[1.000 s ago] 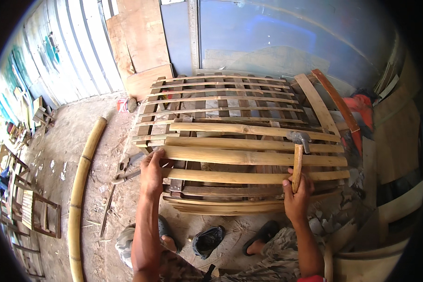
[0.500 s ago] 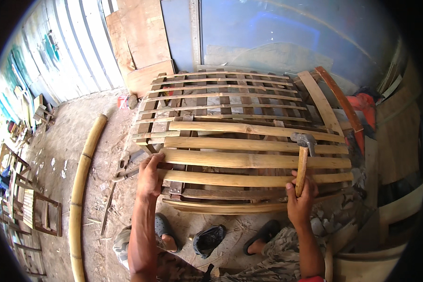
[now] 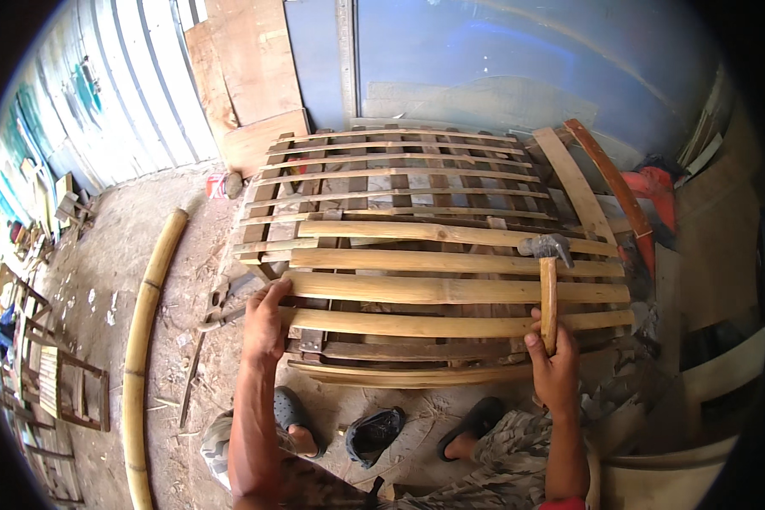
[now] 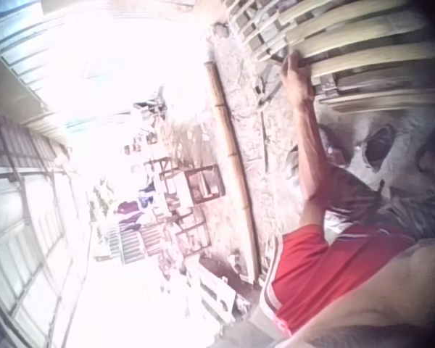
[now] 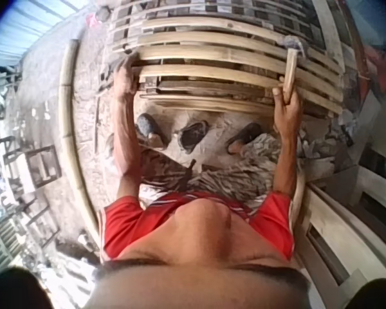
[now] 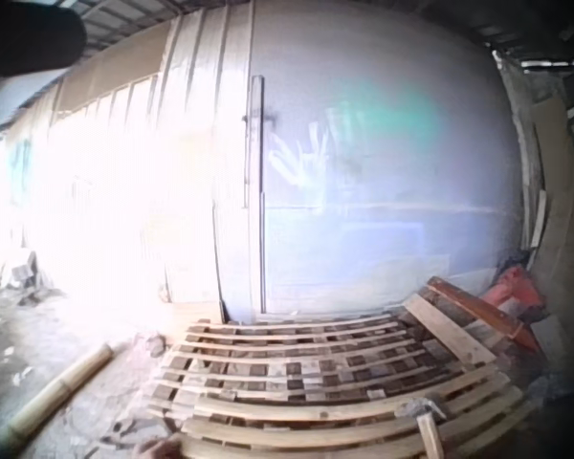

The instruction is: The person hammers nails into a wooden pallet frame using a hammer, securing slats in place. The person repeatedly picks up nails and drives them into the wood, then lifts and repositions the pallet at the end.

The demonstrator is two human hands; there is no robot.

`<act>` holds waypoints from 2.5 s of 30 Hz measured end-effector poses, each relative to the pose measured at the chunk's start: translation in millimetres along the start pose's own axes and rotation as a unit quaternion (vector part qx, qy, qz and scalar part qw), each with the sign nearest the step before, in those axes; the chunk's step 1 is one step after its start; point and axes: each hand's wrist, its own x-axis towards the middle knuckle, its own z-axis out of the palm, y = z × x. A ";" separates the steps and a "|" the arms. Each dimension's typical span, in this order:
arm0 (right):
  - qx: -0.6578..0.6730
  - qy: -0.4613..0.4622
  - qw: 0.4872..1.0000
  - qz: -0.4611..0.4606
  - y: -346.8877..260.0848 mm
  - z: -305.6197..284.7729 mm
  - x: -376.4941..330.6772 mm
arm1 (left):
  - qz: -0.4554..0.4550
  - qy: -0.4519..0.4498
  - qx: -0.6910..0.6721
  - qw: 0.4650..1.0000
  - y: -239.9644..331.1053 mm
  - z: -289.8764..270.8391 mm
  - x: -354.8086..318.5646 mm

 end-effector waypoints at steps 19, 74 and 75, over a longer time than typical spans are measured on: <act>-0.104 -0.074 0.984 0.128 -34.0 -52.3 -12.9 | -0.023 -0.029 -0.036 0.999 -2.8 -0.6 3.8; -0.182 -0.108 0.975 0.060 -11.3 -42.7 -14.1 | -0.006 -0.074 -0.002 0.997 -16.0 -9.8 4.2; -0.204 -0.094 0.974 0.040 -6.9 -40.2 -15.7 | -0.003 -0.082 0.007 0.997 -17.1 -8.3 5.8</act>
